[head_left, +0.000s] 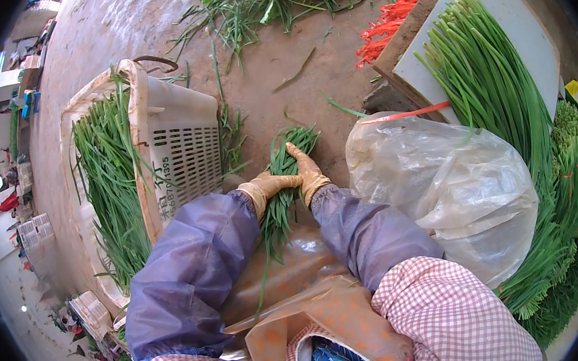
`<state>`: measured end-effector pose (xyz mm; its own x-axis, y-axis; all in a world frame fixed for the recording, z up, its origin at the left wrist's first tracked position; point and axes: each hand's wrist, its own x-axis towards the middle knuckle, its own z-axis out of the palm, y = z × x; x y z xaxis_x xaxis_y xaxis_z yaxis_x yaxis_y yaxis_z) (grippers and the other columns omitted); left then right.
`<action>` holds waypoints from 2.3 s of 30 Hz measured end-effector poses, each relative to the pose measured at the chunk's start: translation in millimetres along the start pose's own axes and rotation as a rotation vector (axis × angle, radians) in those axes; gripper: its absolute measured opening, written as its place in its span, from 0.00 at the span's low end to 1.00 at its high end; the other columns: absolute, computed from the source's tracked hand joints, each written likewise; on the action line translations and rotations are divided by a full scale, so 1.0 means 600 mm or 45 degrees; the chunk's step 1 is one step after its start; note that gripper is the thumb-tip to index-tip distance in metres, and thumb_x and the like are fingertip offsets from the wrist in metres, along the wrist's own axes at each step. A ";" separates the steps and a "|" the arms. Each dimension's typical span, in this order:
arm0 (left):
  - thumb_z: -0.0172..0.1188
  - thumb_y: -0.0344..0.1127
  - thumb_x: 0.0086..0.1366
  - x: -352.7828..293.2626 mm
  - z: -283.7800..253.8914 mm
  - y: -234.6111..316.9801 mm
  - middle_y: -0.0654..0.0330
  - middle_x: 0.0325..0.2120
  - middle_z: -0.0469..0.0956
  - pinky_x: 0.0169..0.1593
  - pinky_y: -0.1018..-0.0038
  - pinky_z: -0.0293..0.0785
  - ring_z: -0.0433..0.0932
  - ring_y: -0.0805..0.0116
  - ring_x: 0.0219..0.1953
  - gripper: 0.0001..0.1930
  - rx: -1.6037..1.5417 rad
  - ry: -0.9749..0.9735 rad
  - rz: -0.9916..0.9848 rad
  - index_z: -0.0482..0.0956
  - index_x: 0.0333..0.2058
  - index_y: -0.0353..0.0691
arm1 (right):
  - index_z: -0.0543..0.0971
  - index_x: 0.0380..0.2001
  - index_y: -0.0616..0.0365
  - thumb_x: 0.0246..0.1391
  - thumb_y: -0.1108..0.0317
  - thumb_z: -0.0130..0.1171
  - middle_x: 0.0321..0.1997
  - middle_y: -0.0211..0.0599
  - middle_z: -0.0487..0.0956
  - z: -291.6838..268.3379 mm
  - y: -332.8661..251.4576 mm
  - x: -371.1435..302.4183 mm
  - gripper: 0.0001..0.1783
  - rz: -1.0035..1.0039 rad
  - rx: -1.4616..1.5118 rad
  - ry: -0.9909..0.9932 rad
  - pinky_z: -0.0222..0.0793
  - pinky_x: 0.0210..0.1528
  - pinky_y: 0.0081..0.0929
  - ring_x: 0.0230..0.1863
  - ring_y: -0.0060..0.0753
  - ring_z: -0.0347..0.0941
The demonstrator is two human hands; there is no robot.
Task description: The person gathers bunches of green chives, removes loose leaves by hand, and secures the bundles using red plastic ties before placing them into a white crate.
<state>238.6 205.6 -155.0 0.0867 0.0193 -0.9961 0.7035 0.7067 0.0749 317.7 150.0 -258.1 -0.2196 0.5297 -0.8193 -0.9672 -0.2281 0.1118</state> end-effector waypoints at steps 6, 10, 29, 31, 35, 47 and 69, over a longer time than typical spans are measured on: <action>0.65 0.33 0.57 -0.151 -0.003 0.019 0.61 0.26 0.78 0.25 0.75 0.75 0.75 0.72 0.20 0.12 -0.112 0.200 0.432 0.77 0.40 0.40 | 0.79 0.39 0.58 0.55 0.57 0.60 0.34 0.36 0.81 0.144 -0.017 -0.114 0.16 -0.507 -0.158 -0.396 0.78 0.35 0.35 0.30 0.35 0.79; 0.60 0.28 0.57 -0.352 -0.006 0.018 0.68 0.16 0.68 0.16 0.80 0.57 0.64 0.78 0.14 0.04 0.089 0.302 0.857 0.74 0.31 0.39 | 0.68 0.57 0.61 0.54 0.55 0.61 0.55 0.45 0.74 0.222 -0.031 -0.246 0.31 -0.512 -0.294 -1.283 0.65 0.60 0.35 0.55 0.37 0.71; 0.68 0.26 0.54 -0.524 0.086 -0.388 0.56 0.54 0.71 0.58 0.71 0.63 0.68 0.67 0.56 0.38 0.127 0.224 1.280 0.59 0.63 0.38 | 0.77 0.43 0.62 0.56 0.68 0.57 0.30 0.34 0.76 0.229 0.121 -0.425 0.13 -0.042 -0.463 -1.495 0.79 0.38 0.33 0.33 0.34 0.76; 0.72 0.33 0.50 -0.544 0.041 -0.385 0.53 0.57 0.68 0.61 0.68 0.60 0.66 0.62 0.60 0.45 0.161 0.176 1.425 0.56 0.64 0.37 | 0.76 0.44 0.63 0.57 0.70 0.56 0.29 0.34 0.76 0.234 0.114 -0.428 0.13 -0.145 -0.486 -1.511 0.80 0.33 0.30 0.32 0.32 0.76; 0.67 0.60 0.50 -0.555 -0.028 -0.339 0.49 0.59 0.66 0.63 0.61 0.58 0.65 0.57 0.61 0.51 -0.167 0.545 1.702 0.54 0.65 0.37 | 0.75 0.46 0.63 0.58 0.70 0.55 0.29 0.35 0.76 0.242 0.122 -0.463 0.14 -0.199 -0.644 -1.496 0.79 0.33 0.30 0.30 0.32 0.77; 0.64 0.35 0.53 -0.416 0.112 -0.310 0.59 0.22 0.70 0.26 0.75 0.69 0.70 0.69 0.20 0.40 -0.719 -0.643 1.074 0.57 0.64 0.44 | 0.81 0.33 0.58 0.62 0.54 0.53 0.24 0.31 0.78 0.227 0.101 -0.491 0.18 -0.740 -1.218 -1.293 0.72 0.28 0.21 0.26 0.19 0.74; 0.60 0.30 0.55 -0.394 0.089 -0.355 0.58 0.24 0.72 0.27 0.69 0.73 0.74 0.65 0.22 0.13 -0.904 -0.075 1.101 0.71 0.39 0.36 | 0.81 0.32 0.54 0.44 0.69 0.63 0.26 0.46 0.79 0.126 0.023 -0.477 0.09 -1.287 -3.109 -0.867 0.72 0.33 0.39 0.31 0.49 0.77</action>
<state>106.1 12.7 66.9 0.3981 0.6791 -0.6168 -0.1697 0.7152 0.6780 357.6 57.0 20.7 -0.4999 0.8639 -0.0615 0.6673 0.3389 -0.6632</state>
